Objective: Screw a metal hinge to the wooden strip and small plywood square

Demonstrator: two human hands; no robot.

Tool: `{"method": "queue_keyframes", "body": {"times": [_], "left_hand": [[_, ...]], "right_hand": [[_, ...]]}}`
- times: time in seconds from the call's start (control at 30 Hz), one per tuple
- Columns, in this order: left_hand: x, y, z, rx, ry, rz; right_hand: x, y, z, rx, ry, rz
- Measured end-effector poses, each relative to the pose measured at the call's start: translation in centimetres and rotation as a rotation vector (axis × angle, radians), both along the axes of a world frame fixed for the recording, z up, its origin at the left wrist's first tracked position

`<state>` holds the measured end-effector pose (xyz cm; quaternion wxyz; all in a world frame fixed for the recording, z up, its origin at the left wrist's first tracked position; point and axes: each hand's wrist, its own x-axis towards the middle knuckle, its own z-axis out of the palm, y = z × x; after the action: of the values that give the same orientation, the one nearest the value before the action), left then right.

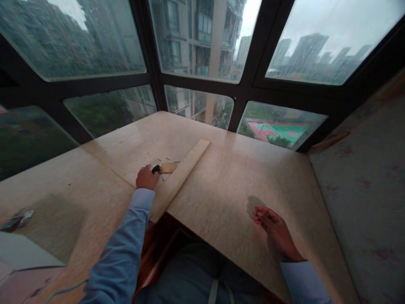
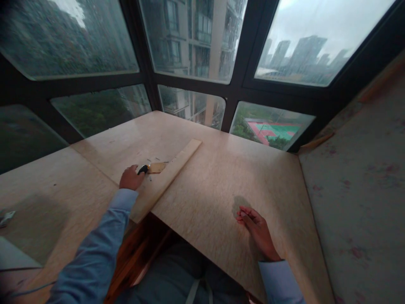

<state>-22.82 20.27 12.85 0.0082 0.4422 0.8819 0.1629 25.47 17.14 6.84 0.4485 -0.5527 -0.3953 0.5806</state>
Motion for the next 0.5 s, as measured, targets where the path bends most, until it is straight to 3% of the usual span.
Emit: {"method": "queue_keyframes", "body": {"times": [0.13,0.27,0.4,0.5], "left_hand": [[3.9,0.3,1.4,0.221,-0.072,-0.206],[10.7,-0.2,1.6,0.342,-0.339,-0.469],[18.3,-1.1,-0.2,0.345,-0.635,-0.756],[23.1,-1.2,-2.4,0.224,-0.781,-0.896]], "right_hand": [[-0.3,-0.1,0.1,0.017,-0.01,-0.011],[-0.4,-0.1,-0.1,0.029,-0.005,-0.018],[-0.4,0.0,-0.3,0.053,0.028,-0.022],[-0.2,0.0,0.1,0.07,0.092,-0.028]]}}
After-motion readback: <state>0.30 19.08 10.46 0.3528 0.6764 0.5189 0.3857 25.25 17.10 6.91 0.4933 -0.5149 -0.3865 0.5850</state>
